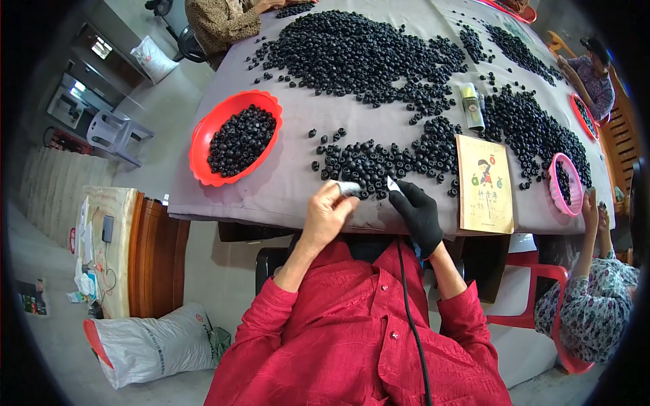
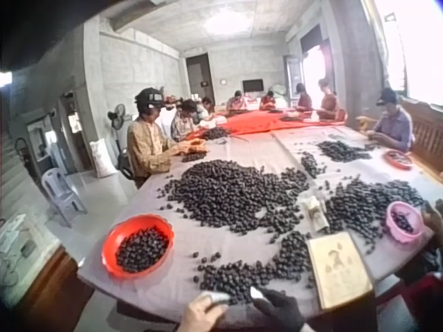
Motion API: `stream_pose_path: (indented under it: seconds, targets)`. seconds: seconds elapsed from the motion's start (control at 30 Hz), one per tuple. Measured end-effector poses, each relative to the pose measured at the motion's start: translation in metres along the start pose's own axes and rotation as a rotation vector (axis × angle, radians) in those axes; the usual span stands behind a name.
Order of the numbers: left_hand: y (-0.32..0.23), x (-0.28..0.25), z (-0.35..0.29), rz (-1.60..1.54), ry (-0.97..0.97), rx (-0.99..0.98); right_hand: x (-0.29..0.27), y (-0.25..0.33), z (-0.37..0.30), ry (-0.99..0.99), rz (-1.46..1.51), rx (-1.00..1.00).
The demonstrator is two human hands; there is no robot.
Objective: The person sorts small black plastic components by hand into a red bowl and a pink bowl.
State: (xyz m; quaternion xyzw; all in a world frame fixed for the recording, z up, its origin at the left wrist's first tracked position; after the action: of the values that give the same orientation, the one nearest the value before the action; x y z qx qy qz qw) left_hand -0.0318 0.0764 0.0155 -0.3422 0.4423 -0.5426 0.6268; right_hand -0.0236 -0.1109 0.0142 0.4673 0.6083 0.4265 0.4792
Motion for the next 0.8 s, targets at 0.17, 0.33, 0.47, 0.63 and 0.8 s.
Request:
stream_pose_path:
  seconds: [0.17,0.33,0.47,0.63,0.8]
  targets:
    - [-0.005,0.051,-0.015,-0.31,0.184,-0.083,0.018,-0.001,-0.002,0.025,0.158,0.072]
    - [0.001,0.062,-0.02,-0.4,0.272,-0.27,0.015,-0.004,-0.001,-0.027,0.081,0.043]
    - [0.002,0.067,-0.015,-0.418,0.284,-0.27,0.014,-0.002,-0.001,-0.029,0.06,0.084]
    - [0.009,0.069,-0.013,-0.388,0.27,-0.273,0.012,-0.004,-0.001,-0.048,0.059,0.123]
    - [0.014,0.055,-0.011,-0.751,0.041,-0.382,0.01,0.008,-0.005,-0.029,-0.033,-0.017]
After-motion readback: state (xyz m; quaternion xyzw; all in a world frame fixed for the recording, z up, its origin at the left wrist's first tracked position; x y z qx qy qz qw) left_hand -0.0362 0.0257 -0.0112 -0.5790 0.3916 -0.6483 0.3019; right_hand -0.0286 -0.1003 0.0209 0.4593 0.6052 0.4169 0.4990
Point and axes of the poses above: each hand's wrist, its own z-axis towards the middle knuckle, its own x-axis out of the palm, y = z × x, the point moved 8 cm from there along z, towards the middle knuckle, and after that the axes turned 14 degrees about x, right-handed, at the moved point
